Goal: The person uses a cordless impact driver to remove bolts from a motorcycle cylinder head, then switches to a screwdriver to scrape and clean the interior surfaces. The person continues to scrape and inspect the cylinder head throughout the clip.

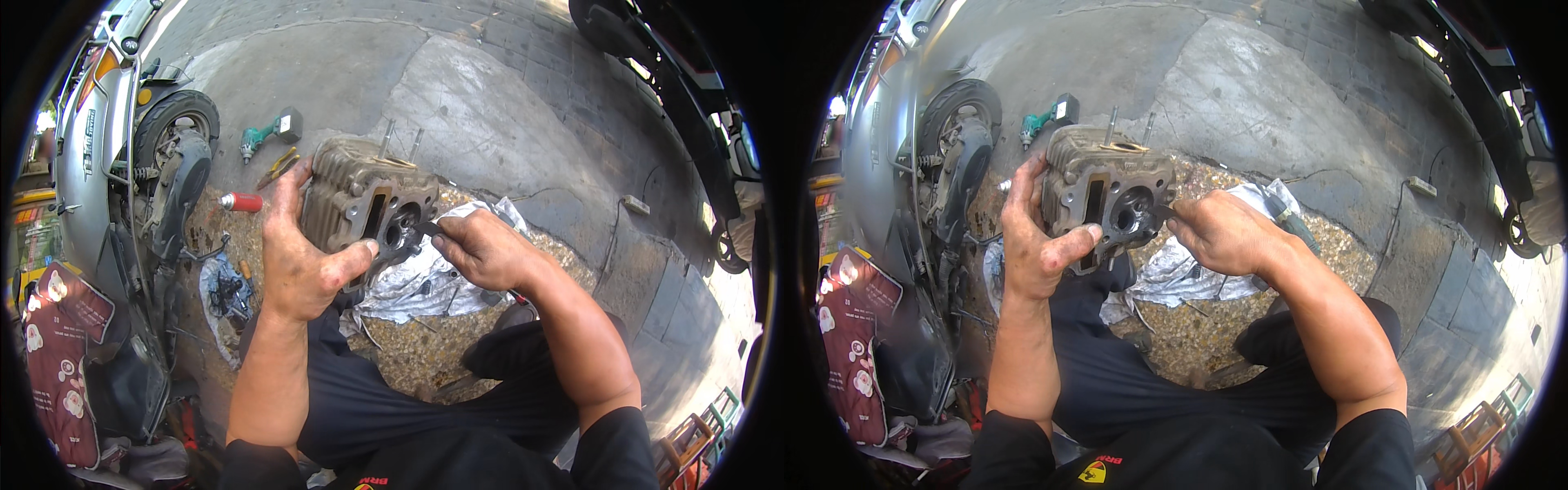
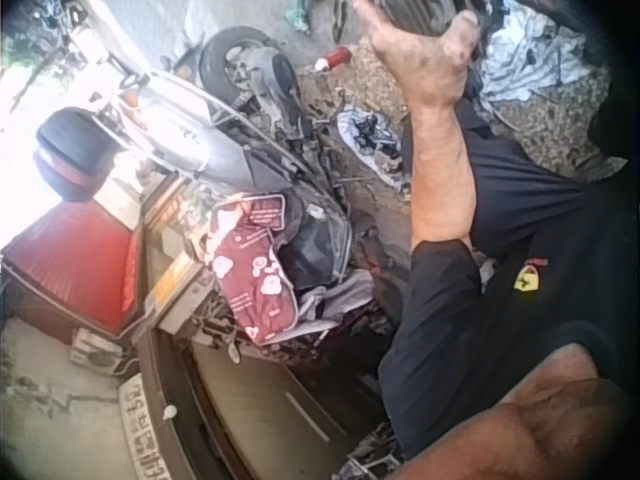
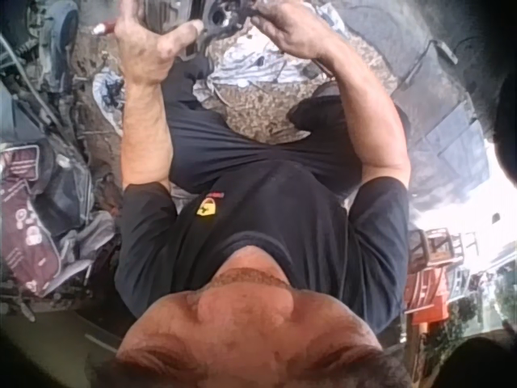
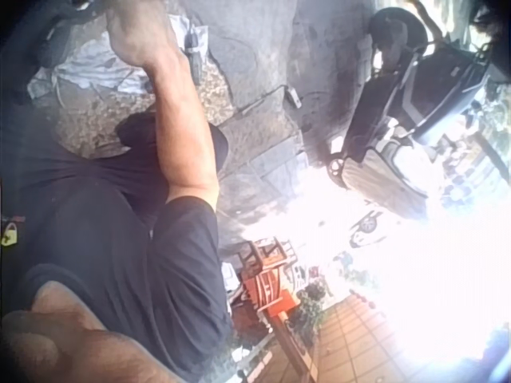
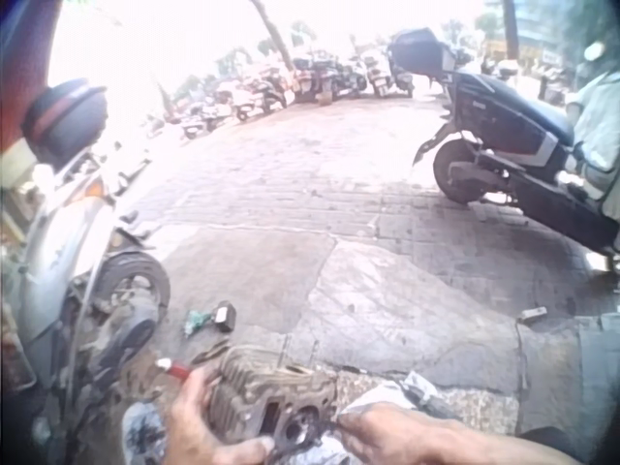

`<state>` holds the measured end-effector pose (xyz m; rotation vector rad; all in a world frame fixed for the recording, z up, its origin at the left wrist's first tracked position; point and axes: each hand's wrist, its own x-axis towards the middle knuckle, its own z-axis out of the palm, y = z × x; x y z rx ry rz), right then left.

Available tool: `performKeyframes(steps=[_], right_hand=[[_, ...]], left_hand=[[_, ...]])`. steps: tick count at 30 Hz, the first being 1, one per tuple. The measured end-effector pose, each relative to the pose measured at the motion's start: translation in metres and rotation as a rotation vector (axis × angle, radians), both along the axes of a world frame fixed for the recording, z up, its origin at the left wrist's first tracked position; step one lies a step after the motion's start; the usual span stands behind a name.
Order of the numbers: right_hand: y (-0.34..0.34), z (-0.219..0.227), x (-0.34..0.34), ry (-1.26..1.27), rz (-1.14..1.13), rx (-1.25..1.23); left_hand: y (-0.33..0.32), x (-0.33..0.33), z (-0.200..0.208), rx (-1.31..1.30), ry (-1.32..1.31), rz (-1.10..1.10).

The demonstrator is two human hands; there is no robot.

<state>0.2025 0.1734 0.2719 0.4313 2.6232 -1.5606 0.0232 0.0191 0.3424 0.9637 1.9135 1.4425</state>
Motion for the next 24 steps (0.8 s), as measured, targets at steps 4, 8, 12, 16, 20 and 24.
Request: performKeyframes(steps=[4, 8, 12, 16, 20, 24], right_hand=[[-0.0043, -0.0018, -0.0015, 0.008, -0.001, 0.001], [-0.0091, -0.0041, -0.0041, -0.028, -0.011, -0.169], [-0.008, -0.0037, -0.0038, 0.034, -0.005, -0.058], [-0.0061, -0.0023, 0.0006, 0.099, 0.054, 0.221], [-0.0082, -0.003, 0.002, 0.1, 0.063, 0.316], [-0.0099, -0.0034, 0.0028, 0.135, 0.048, 0.307]], left_hand=[[-0.0005, -0.0001, 0.0009, 0.006, -0.013, 0.008], [-0.0007, -0.0022, 0.0006, -0.006, -0.009, 0.003], [0.0002, -0.0041, -0.0014, 0.004, 0.028, 0.007], [0.0003, -0.0055, -0.0017, -0.009, 0.101, 0.02], [0.0009, -0.004, 0.0001, -0.003, 0.013, 0.022], [0.0016, -0.0006, 0.0015, -0.008, -0.01, 0.031]])
